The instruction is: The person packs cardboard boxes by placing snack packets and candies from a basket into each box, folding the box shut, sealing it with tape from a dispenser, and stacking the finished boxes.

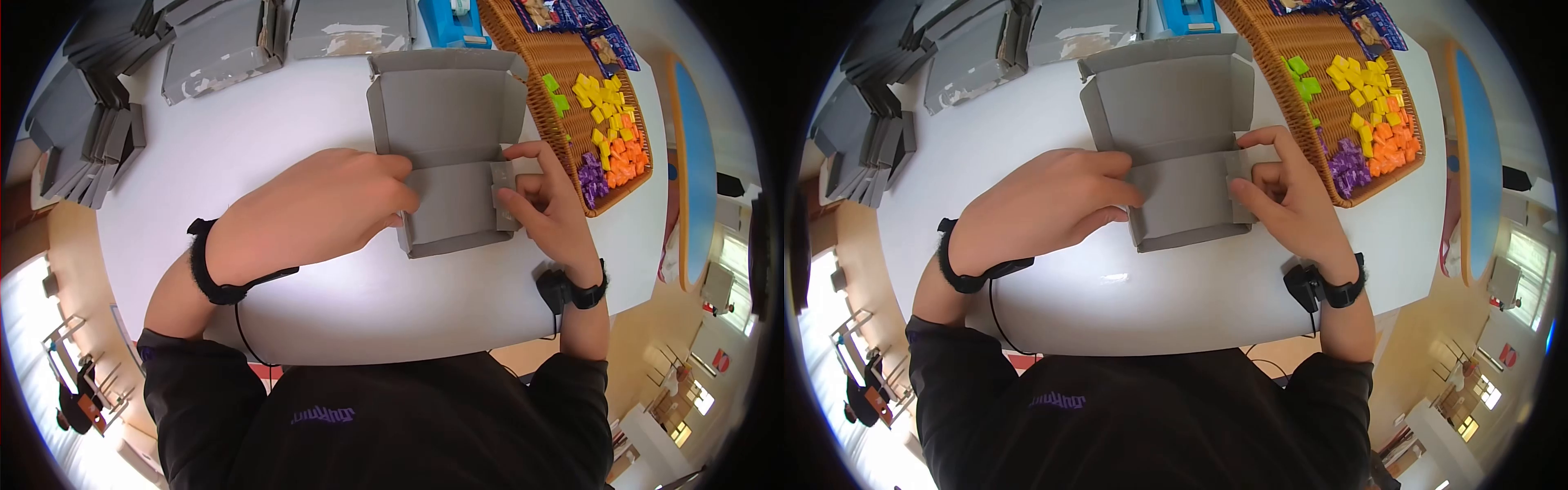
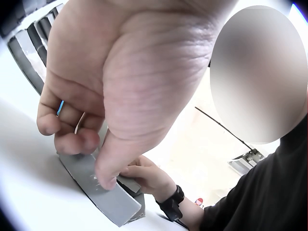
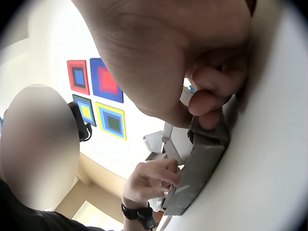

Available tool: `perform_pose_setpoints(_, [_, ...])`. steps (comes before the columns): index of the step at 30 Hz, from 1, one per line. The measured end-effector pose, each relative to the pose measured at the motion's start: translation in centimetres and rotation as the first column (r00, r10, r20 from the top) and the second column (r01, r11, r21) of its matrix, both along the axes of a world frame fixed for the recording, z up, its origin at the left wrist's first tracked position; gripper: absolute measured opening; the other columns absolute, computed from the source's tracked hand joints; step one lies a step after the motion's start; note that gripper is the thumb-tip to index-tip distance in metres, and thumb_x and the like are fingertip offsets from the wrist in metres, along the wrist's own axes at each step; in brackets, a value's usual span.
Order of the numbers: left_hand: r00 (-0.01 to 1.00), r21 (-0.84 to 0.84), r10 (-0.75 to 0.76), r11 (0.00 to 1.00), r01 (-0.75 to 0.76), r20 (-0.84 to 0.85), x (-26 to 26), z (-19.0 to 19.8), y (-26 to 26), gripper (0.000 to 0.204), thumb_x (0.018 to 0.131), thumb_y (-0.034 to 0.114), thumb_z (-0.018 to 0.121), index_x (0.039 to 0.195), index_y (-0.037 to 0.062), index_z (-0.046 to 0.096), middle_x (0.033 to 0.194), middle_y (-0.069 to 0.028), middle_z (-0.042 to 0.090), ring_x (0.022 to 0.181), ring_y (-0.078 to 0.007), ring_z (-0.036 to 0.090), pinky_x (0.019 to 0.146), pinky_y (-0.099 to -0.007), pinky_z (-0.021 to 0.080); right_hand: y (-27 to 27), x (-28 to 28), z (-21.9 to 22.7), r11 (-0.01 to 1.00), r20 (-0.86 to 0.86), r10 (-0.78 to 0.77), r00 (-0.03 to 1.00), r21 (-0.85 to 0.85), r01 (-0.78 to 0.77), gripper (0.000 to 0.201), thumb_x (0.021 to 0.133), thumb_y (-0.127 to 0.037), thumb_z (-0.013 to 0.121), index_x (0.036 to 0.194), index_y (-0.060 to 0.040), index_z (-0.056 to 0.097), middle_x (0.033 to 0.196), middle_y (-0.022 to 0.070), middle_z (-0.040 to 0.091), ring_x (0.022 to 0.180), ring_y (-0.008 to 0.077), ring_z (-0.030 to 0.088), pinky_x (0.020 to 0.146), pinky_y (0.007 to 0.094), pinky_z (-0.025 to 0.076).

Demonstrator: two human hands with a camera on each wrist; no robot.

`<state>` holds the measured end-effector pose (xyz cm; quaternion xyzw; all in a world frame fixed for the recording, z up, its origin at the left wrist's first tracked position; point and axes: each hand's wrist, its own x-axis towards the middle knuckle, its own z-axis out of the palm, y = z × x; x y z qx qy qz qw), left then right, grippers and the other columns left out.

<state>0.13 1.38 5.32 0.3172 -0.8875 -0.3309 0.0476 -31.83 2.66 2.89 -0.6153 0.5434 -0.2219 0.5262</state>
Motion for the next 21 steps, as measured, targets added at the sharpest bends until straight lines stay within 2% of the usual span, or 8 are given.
perform_pose_setpoints(2, [1.000, -0.005, 0.000, 1.000, 0.000, 0.005, 0.0, 0.1, 0.2, 0.017, 0.093, 0.012, 0.077, 0.108, 0.0044, 0.075, 0.099, -0.0116, 0.062, 0.089, -0.0366, 0.066, 0.078, -0.0491, 0.052, 0.0, 0.0, 0.0, 1.000, 0.012, 0.009, 1.000, 0.011, -0.009, 0.045, 0.095, 0.000, 0.069, 0.136, -0.0072, 0.052, 0.061, -0.0077, 0.045, 0.055, 0.0008, 0.041, 0.055, 0.0220, 0.031])
perform_pose_setpoints(4, [1.000, -0.014, -0.004, 1.000, 0.004, 0.009, 0.1, 0.2, 0.2, 0.018, 0.093, 0.012, 0.076, 0.108, 0.0043, 0.075, 0.100, -0.0116, 0.062, 0.089, -0.0367, 0.066, 0.078, -0.0490, 0.052, 0.1, 0.2, 0.1, 0.998, -0.102, 0.003, 0.995, -0.060, -0.009, 0.048, 0.093, 0.001, 0.069, 0.136, -0.0080, 0.051, 0.058, -0.0063, 0.045, 0.054, 0.0024, 0.043, 0.055, 0.0231, 0.032])
perform_pose_setpoints(10, [0.994, -0.027, -0.026, 0.999, 0.028, 0.103, 0.0, 0.6, 0.6, 0.017, 0.093, 0.012, 0.077, 0.106, 0.0037, 0.070, 0.105, -0.0122, 0.061, 0.093, -0.0361, 0.066, 0.080, -0.0485, 0.054, 0.8, 1.1, 0.3, 0.982, -0.237, -0.015, 0.971, -0.185, -0.030, 0.048, 0.088, 0.003, 0.069, 0.130, -0.0090, 0.050, 0.054, -0.0027, 0.045, 0.051, 0.0066, 0.045, 0.054, 0.0257, 0.033])
perform_pose_setpoints(14, [0.998, -0.019, -0.026, 0.999, 0.027, 0.059, -0.3, 0.3, 0.7, 0.019, 0.093, 0.013, 0.077, 0.106, 0.0032, 0.069, 0.107, -0.0125, 0.059, 0.095, -0.0353, 0.066, 0.081, -0.0482, 0.054, 0.7, 1.0, 0.3, 0.986, -0.214, -0.003, 0.977, -0.165, -0.034, 0.046, 0.089, 0.002, 0.071, 0.128, -0.0086, 0.049, 0.054, -0.0026, 0.045, 0.050, 0.0066, 0.045, 0.054, 0.0261, 0.033])
perform_pose_setpoints(17, [0.999, -0.018, -0.027, 0.999, 0.028, 0.025, -0.1, 0.2, 0.8, 0.024, 0.093, 0.015, 0.078, 0.110, 0.0033, 0.067, 0.109, -0.0128, 0.058, 0.097, -0.0356, 0.066, 0.082, -0.0482, 0.053, 0.6, 0.7, 0.3, 0.991, -0.200, 0.021, 0.980, -0.129, -0.047, 0.043, 0.095, -0.002, 0.072, 0.130, -0.0083, 0.049, 0.056, -0.0032, 0.046, 0.052, 0.0059, 0.045, 0.055, 0.0260, 0.033])
perform_pose_setpoints(19, [0.999, -0.018, -0.038, 0.999, 0.038, 0.002, -0.1, 0.2, 0.7, 0.027, 0.092, 0.016, 0.079, 0.112, 0.0034, 0.066, 0.110, -0.0129, 0.058, 0.098, -0.0359, 0.065, 0.083, -0.0483, 0.053, 0.5, 0.5, 0.6, 0.997, -0.100, 0.054, 0.994, -0.043, -0.058, 0.036, 0.102, -0.006, 0.070, 0.131, -0.0077, 0.049, 0.062, -0.0037, 0.050, 0.057, 0.0051, 0.049, 0.058, 0.0245, 0.036])
perform_pose_setpoints(20, [0.999, -0.020, -0.041, 0.999, 0.041, 0.001, 0.0, 0.2, 0.6, 0.030, 0.092, 0.018, 0.080, 0.114, 0.0036, 0.064, 0.110, -0.0133, 0.057, 0.098, -0.0363, 0.065, 0.083, -0.0486, 0.053, 0.5, 0.5, 0.9, 0.998, -0.103, 0.048, 0.993, -0.044, -0.053, 0.036, 0.102, -0.006, 0.070, 0.131, -0.0077, 0.049, 0.062, -0.0037, 0.050, 0.057, 0.0051, 0.049, 0.058, 0.0245, 0.036])
perform_pose_setpoints(21, [0.999, -0.022, -0.043, 0.999, 0.043, 0.002, 0.0, 0.1, 0.5, 0.034, 0.091, 0.019, 0.081, 0.116, 0.0039, 0.063, 0.110, -0.0136, 0.057, 0.099, -0.0368, 0.065, 0.084, -0.0488, 0.052, 0.5, 0.7, 1.3, 0.999, -0.028, 0.036, 0.999, 0.025, -0.036, 0.033, 0.105, -0.007, 0.068, 0.132, -0.0075, 0.048, 0.065, -0.0038, 0.052, 0.060, 0.0050, 0.051, 0.059, 0.0236, 0.037])
